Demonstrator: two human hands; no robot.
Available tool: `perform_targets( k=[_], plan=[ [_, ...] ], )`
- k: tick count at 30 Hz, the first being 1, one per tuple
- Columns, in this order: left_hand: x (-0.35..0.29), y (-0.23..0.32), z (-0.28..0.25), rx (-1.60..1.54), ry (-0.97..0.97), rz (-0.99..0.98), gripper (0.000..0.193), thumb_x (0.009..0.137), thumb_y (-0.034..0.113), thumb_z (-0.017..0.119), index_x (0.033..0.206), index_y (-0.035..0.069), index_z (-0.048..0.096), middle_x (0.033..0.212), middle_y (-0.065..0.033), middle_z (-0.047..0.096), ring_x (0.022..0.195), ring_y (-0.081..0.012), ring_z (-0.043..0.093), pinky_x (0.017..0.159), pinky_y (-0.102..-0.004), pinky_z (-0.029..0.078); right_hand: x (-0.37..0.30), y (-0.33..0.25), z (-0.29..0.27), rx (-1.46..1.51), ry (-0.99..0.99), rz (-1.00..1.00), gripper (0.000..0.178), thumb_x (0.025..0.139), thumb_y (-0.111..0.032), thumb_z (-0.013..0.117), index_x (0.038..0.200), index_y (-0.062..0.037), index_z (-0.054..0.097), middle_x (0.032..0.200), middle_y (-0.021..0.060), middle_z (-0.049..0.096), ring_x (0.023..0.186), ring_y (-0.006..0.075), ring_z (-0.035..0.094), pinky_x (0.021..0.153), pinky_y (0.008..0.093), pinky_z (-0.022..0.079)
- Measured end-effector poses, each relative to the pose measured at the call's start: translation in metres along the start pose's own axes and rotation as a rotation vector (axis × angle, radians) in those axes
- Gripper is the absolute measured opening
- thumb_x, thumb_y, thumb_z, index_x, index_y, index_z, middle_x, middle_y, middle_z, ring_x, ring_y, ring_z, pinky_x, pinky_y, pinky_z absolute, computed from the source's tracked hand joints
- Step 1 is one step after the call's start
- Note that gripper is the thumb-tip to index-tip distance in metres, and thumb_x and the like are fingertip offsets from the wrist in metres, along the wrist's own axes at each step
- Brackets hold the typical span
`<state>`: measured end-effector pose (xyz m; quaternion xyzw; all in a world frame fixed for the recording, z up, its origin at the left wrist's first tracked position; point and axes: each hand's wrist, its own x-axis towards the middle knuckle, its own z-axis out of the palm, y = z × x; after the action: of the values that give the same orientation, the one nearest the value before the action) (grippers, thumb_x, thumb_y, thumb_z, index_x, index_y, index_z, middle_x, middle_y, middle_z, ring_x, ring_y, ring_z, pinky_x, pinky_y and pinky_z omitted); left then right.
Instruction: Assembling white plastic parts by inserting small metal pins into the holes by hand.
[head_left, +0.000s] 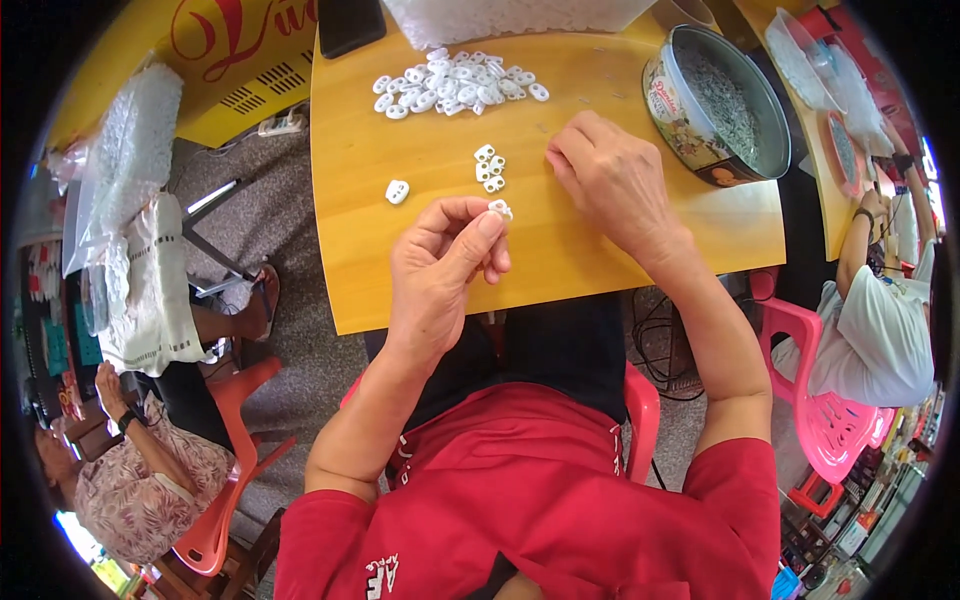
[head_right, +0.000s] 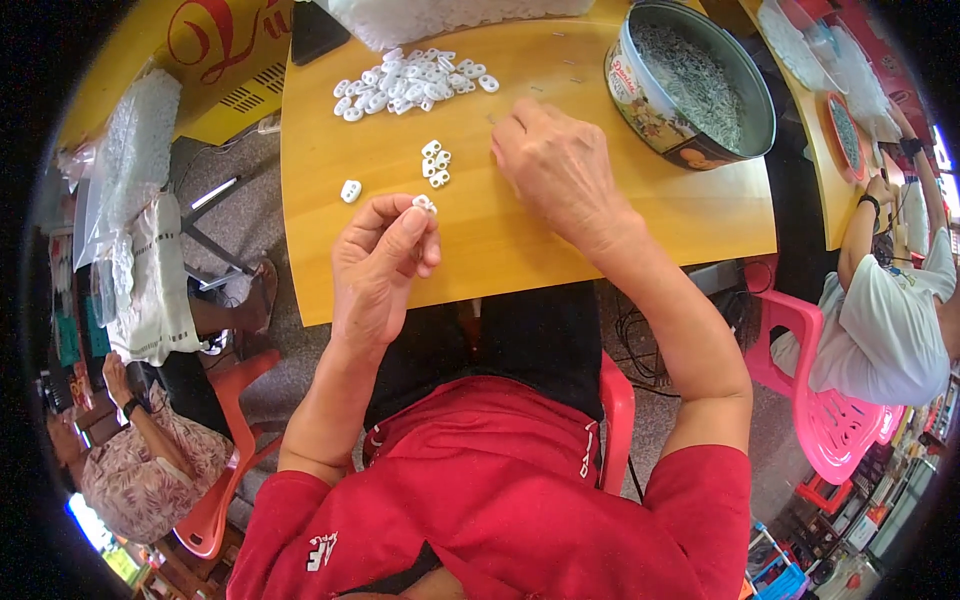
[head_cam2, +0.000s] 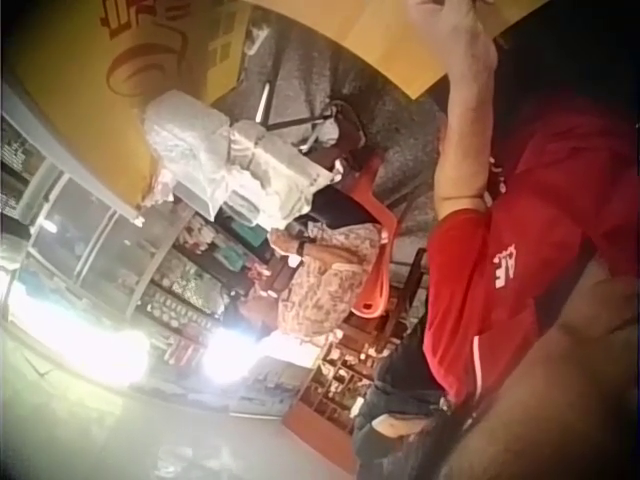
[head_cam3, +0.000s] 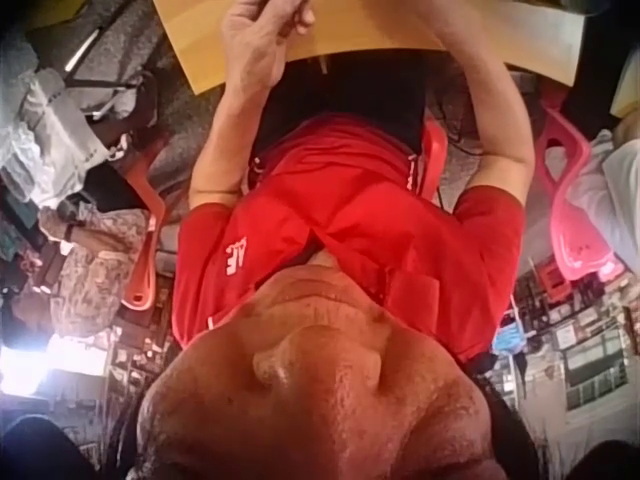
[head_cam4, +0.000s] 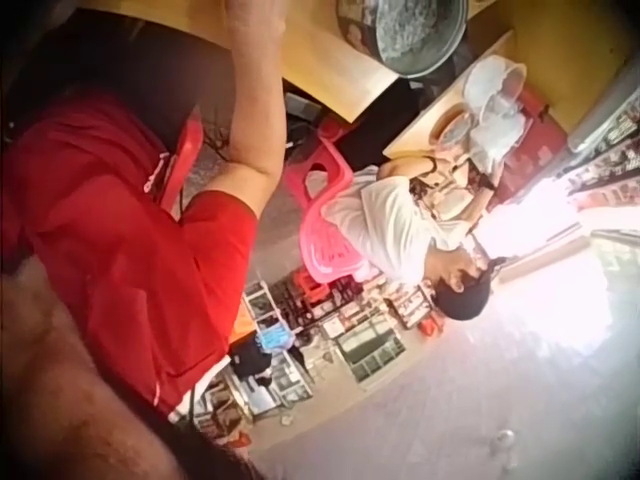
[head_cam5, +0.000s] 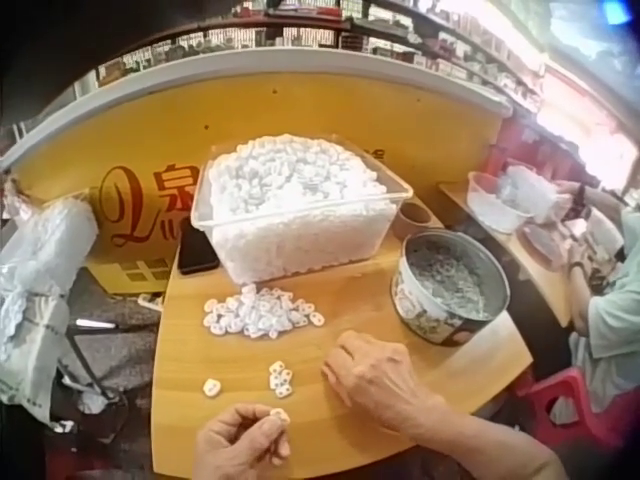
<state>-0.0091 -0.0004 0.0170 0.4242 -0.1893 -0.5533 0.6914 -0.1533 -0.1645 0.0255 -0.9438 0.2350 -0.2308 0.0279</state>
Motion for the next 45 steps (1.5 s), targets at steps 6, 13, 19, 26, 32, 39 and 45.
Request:
perform_targets(
  k=[6, 13, 19, 26, 32, 39, 45],
  plan=[
    [-0.004, 0.004, 0.007, -0.027, 0.029, 0.011, 0.012, 0.095, 0.010, 0.066, 0.103, 0.001, 0.062, 0.083, -0.0044, 0.064, 0.069, -0.0094, 0.060, 0.060, -0.0215, 0.046, -0.008, -0.014, -0.021, 0.323, 0.038, 0.084, 0.008, 0.085, -0.003, 0.070, 0.090, -0.0006, 0.064, 0.082, 0.0069, 0.065, 0.067, 0.0174, 0.063, 0.059, 0.0286, 0.049],
    [-0.013, 0.002, 0.018, 0.093, -0.033, 0.083, 0.015, 0.094, 0.010, 0.067, 0.103, -0.001, 0.063, 0.084, -0.0041, 0.065, 0.070, -0.0086, 0.061, 0.060, -0.0214, 0.048, -0.033, -0.048, -0.045, 1.179, -0.112, 0.495, 0.010, 0.090, -0.002, 0.068, 0.099, 0.0010, 0.065, 0.090, 0.0011, 0.063, 0.073, 0.0068, 0.057, 0.062, 0.0223, 0.048],
    [-0.020, 0.000, 0.022, 0.141, -0.048, 0.115, 0.016, 0.094, 0.011, 0.067, 0.103, -0.001, 0.064, 0.084, -0.0040, 0.066, 0.070, -0.0080, 0.061, 0.059, -0.0212, 0.048, -0.042, -0.051, -0.049, 1.351, -0.122, 0.533, 0.013, 0.093, -0.003, 0.064, 0.105, 0.0011, 0.064, 0.097, 0.0030, 0.061, 0.079, 0.0073, 0.057, 0.065, 0.0218, 0.048],
    [-0.025, -0.004, 0.026, 0.227, -0.062, 0.157, 0.016, 0.094, 0.013, 0.067, 0.102, -0.001, 0.064, 0.080, -0.0029, 0.065, 0.069, -0.0070, 0.061, 0.059, -0.0202, 0.047, -0.049, -0.057, -0.037, 1.327, 0.007, 0.432, 0.026, 0.093, -0.006, 0.064, 0.117, 0.0000, 0.060, 0.096, 0.0014, 0.060, 0.080, 0.0066, 0.055, 0.065, 0.0201, 0.045],
    [-0.031, -0.001, 0.027, 0.270, -0.074, 0.172, 0.015, 0.095, 0.013, 0.066, 0.102, 0.000, 0.065, 0.080, -0.0024, 0.065, 0.070, -0.0063, 0.061, 0.059, -0.0194, 0.047, -0.046, -0.067, -0.053, 1.404, 0.006, 0.553, 0.029, 0.091, -0.007, 0.068, 0.118, -0.0003, 0.060, 0.093, 0.0001, 0.062, 0.076, 0.0041, 0.054, 0.062, 0.0177, 0.042],
    [-0.036, -0.001, 0.030, 0.246, -0.122, 0.184, 0.014, 0.095, 0.012, 0.065, 0.102, 0.000, 0.063, 0.083, -0.0029, 0.065, 0.070, -0.0066, 0.061, 0.058, -0.0195, 0.046, -0.059, -0.070, -0.048, 1.681, -0.021, 0.726, 0.020, 0.089, -0.011, 0.072, 0.106, -0.0017, 0.067, 0.085, 0.0018, 0.066, 0.067, 0.0060, 0.055, 0.058, 0.0204, 0.043],
    [-0.036, -0.006, 0.033, 0.189, -0.082, 0.177, 0.013, 0.096, 0.012, 0.065, 0.101, 0.000, 0.061, 0.082, -0.0028, 0.064, 0.068, -0.0068, 0.060, 0.057, -0.0198, 0.047, -0.065, -0.076, -0.037, 1.802, 0.082, 0.750, 0.016, 0.092, -0.011, 0.069, 0.105, -0.0015, 0.067, 0.087, 0.0031, 0.067, 0.068, 0.0080, 0.056, 0.061, 0.0232, 0.046]
  ],
)
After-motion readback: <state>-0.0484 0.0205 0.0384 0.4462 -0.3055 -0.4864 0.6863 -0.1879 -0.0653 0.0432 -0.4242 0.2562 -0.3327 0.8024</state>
